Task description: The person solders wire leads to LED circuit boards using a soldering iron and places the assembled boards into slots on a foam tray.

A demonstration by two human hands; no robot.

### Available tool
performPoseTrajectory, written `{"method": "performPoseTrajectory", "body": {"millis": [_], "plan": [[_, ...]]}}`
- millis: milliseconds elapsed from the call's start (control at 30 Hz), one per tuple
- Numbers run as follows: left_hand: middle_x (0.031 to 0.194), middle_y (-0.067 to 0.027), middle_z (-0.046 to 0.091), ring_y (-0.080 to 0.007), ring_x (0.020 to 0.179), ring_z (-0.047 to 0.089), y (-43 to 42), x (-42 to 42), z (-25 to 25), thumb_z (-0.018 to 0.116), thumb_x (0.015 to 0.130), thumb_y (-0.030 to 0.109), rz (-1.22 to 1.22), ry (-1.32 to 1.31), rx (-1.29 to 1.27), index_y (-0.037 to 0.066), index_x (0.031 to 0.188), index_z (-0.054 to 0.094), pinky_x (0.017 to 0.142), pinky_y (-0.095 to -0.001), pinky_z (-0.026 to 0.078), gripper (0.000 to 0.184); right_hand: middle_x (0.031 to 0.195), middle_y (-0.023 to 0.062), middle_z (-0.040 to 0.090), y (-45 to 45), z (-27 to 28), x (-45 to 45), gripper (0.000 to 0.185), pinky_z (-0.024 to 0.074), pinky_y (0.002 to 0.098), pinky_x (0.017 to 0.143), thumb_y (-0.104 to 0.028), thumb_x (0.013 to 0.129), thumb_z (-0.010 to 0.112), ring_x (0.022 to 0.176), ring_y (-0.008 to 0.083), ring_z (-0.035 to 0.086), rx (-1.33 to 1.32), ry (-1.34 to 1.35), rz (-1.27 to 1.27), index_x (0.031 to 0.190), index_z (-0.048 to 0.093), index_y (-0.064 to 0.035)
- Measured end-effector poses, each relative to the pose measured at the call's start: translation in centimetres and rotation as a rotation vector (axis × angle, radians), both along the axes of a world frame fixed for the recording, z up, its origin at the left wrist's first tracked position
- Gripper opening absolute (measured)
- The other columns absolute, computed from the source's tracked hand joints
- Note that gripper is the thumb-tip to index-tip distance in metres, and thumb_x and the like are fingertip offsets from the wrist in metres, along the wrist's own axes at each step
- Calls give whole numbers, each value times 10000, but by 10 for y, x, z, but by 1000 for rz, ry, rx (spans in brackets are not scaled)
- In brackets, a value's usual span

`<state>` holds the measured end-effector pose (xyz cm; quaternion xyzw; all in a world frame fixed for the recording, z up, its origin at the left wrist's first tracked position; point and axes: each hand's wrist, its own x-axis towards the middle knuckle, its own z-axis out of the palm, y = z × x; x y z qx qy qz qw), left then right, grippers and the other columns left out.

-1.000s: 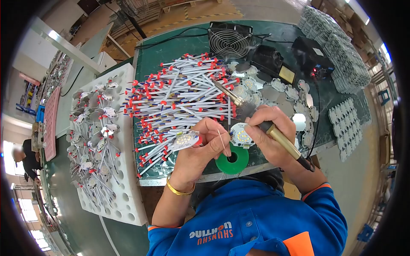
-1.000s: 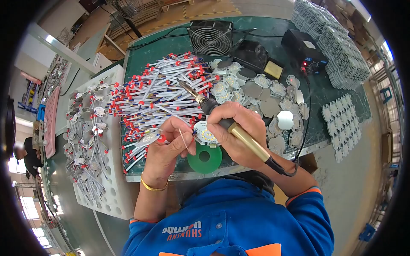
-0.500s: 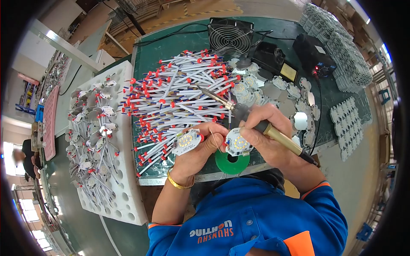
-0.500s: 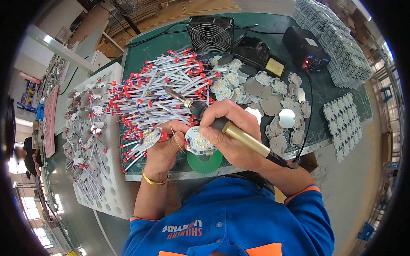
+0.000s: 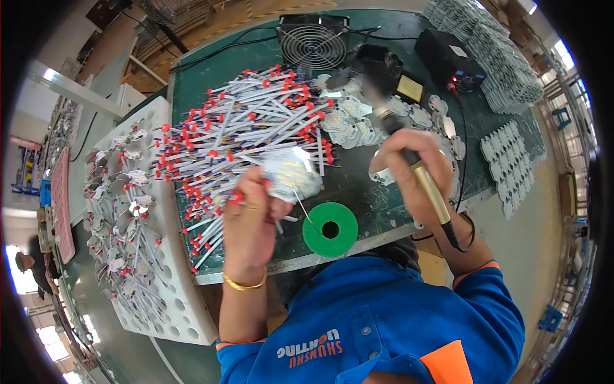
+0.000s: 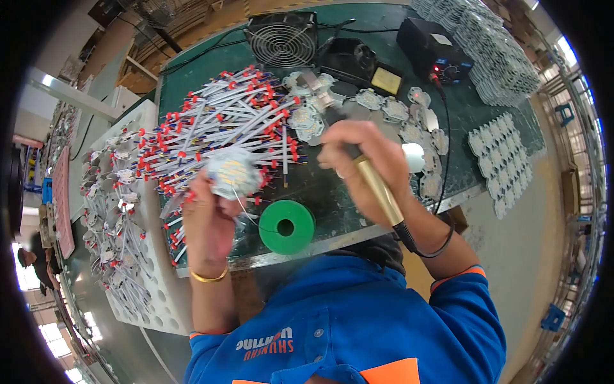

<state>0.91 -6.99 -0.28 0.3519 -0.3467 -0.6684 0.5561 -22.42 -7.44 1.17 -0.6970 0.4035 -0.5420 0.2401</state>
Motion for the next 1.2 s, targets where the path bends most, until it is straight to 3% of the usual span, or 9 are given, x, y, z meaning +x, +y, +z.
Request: {"method": "performPoseTrajectory", "body": {"millis": [300,433,567,633,700,900,933,1067,1200], "plan": [[849,13,401,-80,660,382,-1,21,-9,598,862,132,-251,539,-44,64,1024,512,583,-217,345,196,662,100,507,15,-15,-47,268,403,385,570,-79,729,656,611,301,506,-136,798,-141,936,487,-62],[870,-17,472,-73,637,404,2,26,-13,573,878,145,-285,753,-23,35,1008,551,543,-199,322,171,725,94,503,10,-20,-39,331,399,376,614,-113,705,679,700,277,512,-73,860,-138,961,471,-86],[795,-31,563,-59,524,404,1,26,-5,532,906,158,-135,324,-18,38,1064,587,461,-197,287,206,754,97,515,6,-23,-37,340,409,384,644,-125,703,682,737,274,520,-59,898,-67,966,470,-87],[766,-22,595,-45,523,426,-4,24,-2,548,898,156,-63,-201,-35,59,1101,592,460,-176,277,229,753,102,520,5,-24,-37,328,423,390,650,-125,709,677,744,279,529,-37,930,-66,961,470,-88],[746,-17,611,-36,521,431,-9,16,6,562,889,144,-37,-289,-20,62,1096,611,460,-163,280,228,747,104,520,5,-26,-39,313,429,386,633,-125,720,667,731,281,534,-38,915,-59,958,469,-89],[855,-49,649,-109,648,563,-20,3,-11,576,856,58,-63,-1041,-508,16,847,651,631,-242,467,86,712,104,511,3,-25,-45,258,431,376,550,-66,732,612,655,278,537,-64,877,-73,948,474,-86],[825,-67,635,-186,650,602,-21,1,-8,607,798,21,-77,-1229,-566,34,829,662,654,-294,490,64,703,103,507,3,-26,-46,258,426,373,533,-44,726,598,639,274,535,-108,886,-89,949,476,-85],[773,-87,558,-308,684,594,-24,-12,-13,636,682,-14,-91,-1482,-663,89,811,651,642,-372,485,165,689,93,496,-1,-28,-48,246,413,365,515,-17,710,580,632,261,530,-144,857,-136,931,491,-81],[820,-64,545,-287,679,600,-27,-13,-18,633,684,-26,-104,-1510,-594,99,854,622,606,-372,477,211,640,84,480,-4,-29,-44,268,381,352,471,34,674,611,568,252,502,-224,658,-191,901,508,-65]]}}
